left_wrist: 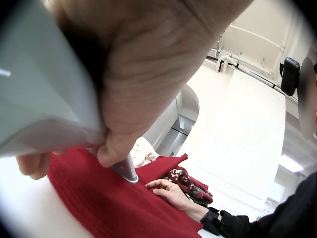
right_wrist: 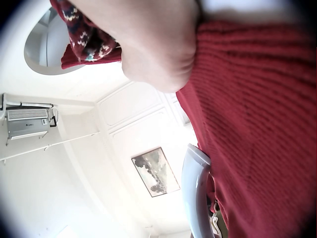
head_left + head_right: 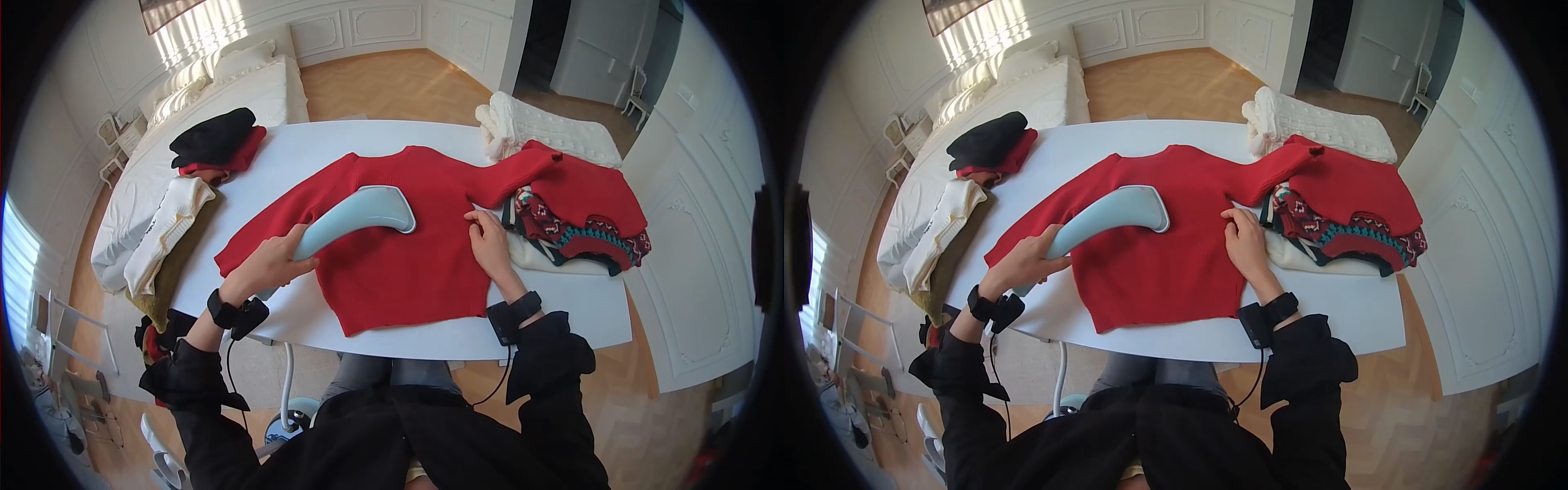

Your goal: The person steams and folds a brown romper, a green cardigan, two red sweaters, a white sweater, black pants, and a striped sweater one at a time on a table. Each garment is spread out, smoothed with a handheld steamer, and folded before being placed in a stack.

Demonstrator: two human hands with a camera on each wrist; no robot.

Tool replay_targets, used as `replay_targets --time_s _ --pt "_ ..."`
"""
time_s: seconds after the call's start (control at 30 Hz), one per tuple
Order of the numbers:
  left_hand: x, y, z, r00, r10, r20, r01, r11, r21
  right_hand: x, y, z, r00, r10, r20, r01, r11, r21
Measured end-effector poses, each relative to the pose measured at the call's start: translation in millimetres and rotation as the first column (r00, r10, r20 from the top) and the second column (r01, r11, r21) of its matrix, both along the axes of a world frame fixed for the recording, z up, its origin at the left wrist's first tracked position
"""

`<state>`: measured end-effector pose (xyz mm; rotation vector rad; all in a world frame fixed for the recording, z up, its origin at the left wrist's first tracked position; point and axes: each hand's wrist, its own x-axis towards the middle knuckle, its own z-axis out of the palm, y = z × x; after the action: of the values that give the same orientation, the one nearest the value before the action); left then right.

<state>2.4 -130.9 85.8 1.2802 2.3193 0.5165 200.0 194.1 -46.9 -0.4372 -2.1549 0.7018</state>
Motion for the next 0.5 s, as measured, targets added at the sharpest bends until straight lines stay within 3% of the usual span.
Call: replay_targets --time_s 0.5 --pt "-6.5 14.0 -3.2 0.999 -0.035 -0.027 0.035 0.999 -0.016 0.2 -3.7 4.1 1.000 -0.005 0.008 0.005 1.000 0.013"
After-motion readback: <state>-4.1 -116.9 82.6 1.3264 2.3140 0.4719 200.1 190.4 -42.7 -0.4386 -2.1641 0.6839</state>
